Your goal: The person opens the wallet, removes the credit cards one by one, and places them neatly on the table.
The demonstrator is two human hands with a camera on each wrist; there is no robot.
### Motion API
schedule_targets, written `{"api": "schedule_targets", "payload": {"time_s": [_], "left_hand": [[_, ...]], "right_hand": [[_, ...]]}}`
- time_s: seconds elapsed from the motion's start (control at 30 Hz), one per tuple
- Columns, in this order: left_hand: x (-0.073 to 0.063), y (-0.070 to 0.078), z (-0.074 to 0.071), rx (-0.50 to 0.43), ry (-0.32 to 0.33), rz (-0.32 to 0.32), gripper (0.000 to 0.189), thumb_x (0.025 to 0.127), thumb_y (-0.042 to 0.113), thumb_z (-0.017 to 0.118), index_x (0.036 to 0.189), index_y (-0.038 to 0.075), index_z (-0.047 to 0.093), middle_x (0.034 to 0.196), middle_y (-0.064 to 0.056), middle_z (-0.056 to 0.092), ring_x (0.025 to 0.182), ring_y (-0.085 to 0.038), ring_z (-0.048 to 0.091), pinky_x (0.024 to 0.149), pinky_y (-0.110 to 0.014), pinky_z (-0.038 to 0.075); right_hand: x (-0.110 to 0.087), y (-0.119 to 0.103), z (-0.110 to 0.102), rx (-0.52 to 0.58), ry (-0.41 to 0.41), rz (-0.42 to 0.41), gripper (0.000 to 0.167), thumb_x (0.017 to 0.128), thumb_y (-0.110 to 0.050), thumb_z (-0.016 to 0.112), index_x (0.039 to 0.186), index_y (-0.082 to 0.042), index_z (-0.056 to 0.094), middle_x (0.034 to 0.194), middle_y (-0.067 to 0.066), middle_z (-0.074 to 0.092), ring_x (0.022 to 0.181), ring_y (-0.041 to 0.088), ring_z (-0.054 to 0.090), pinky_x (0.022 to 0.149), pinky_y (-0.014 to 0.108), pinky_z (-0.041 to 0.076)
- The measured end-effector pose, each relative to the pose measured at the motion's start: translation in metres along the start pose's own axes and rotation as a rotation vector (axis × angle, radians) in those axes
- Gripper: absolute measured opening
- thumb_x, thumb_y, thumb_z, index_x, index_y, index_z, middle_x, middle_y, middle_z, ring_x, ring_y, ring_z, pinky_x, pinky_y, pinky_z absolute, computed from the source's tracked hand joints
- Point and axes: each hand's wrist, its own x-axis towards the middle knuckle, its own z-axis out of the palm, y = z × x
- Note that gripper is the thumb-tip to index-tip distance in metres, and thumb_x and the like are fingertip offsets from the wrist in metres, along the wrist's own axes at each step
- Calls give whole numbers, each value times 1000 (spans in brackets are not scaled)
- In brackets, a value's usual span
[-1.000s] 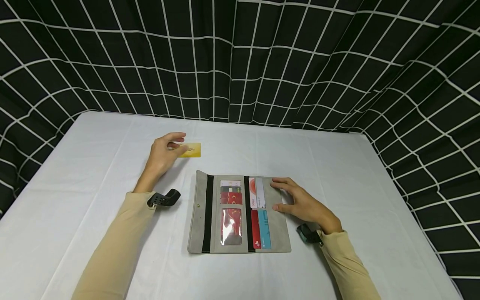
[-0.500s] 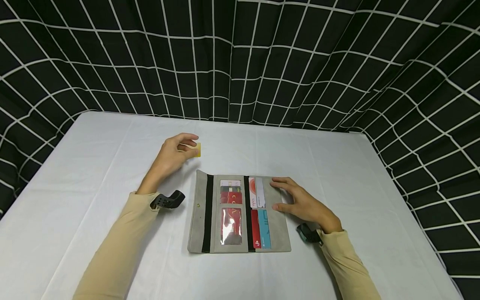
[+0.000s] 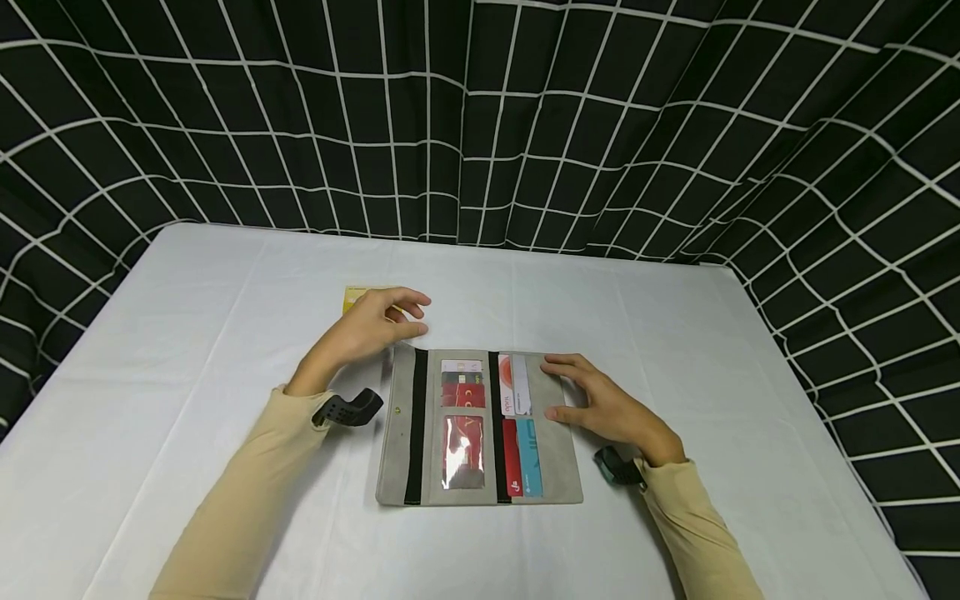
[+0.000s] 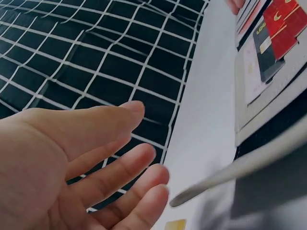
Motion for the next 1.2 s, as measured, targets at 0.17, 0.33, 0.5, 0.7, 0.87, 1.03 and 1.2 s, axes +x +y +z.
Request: {"api": "schedule_targets", "payload": {"time_s": [0.17, 0.33, 0.5, 0.7, 0.87, 1.03, 1.2], "left_hand": [[-1, 6, 7, 36, -67, 31, 43, 91, 16, 70, 131, 3, 61, 115, -15, 66, 97, -26, 63, 87, -35, 48], [-1, 10, 12, 52, -125, 50, 42, 92, 16, 69, 131, 2, 61, 113, -14, 67, 95, -24, 64, 82, -31, 48], [0, 9, 16, 57, -168, 53, 40, 92, 13, 68, 129, 1, 62, 114, -15, 67, 92, -23, 63, 77, -29, 47], [1, 8, 21, 76, -233, 74, 39, 91, 12, 68, 128, 2, 63, 115, -14, 67, 94, -21, 64, 81, -30, 48], [1, 5, 24, 73, -290, 87, 35, 91, 9, 68, 125, 2, 65, 113, -14, 68, 90, -17, 63, 82, -28, 48], [2, 1, 26, 97, -313, 98, 30, 90, 8, 68, 120, 2, 67, 110, -12, 70, 87, -14, 62, 81, -28, 48], [2, 1, 27, 141, -313, 92, 30, 90, 8, 69, 120, 3, 68, 112, -11, 70, 89, -15, 63, 83, -29, 50]], "right_hand": [[0, 0, 0, -1, 1, -6, 72, 86, -20, 77, 147, -1, 43, 156, 15, 32, 142, 38, 32, 116, 60, 28], [-1, 0, 0, -11, 5, -15, 71, 86, -20, 77, 147, -2, 44, 155, 15, 33, 142, 37, 33, 116, 59, 29], [-1, 1, -1, -2, 9, -16, 70, 87, -21, 76, 147, -2, 44, 155, 14, 34, 142, 35, 33, 116, 59, 29], [-1, 1, -1, 3, 9, -14, 71, 87, -22, 76, 147, -3, 44, 155, 13, 33, 142, 35, 33, 115, 60, 29], [-1, 2, -1, 3, 6, -15, 71, 87, -22, 76, 147, -2, 44, 156, 14, 33, 142, 36, 33, 116, 60, 28], [0, 2, -1, -3, 1, -17, 71, 87, -22, 76, 147, -3, 43, 156, 13, 33, 143, 35, 32, 116, 59, 27], [0, 1, -1, -5, 0, -19, 71, 87, -22, 76, 147, -2, 44, 156, 13, 33, 144, 36, 31, 116, 59, 27]]}}
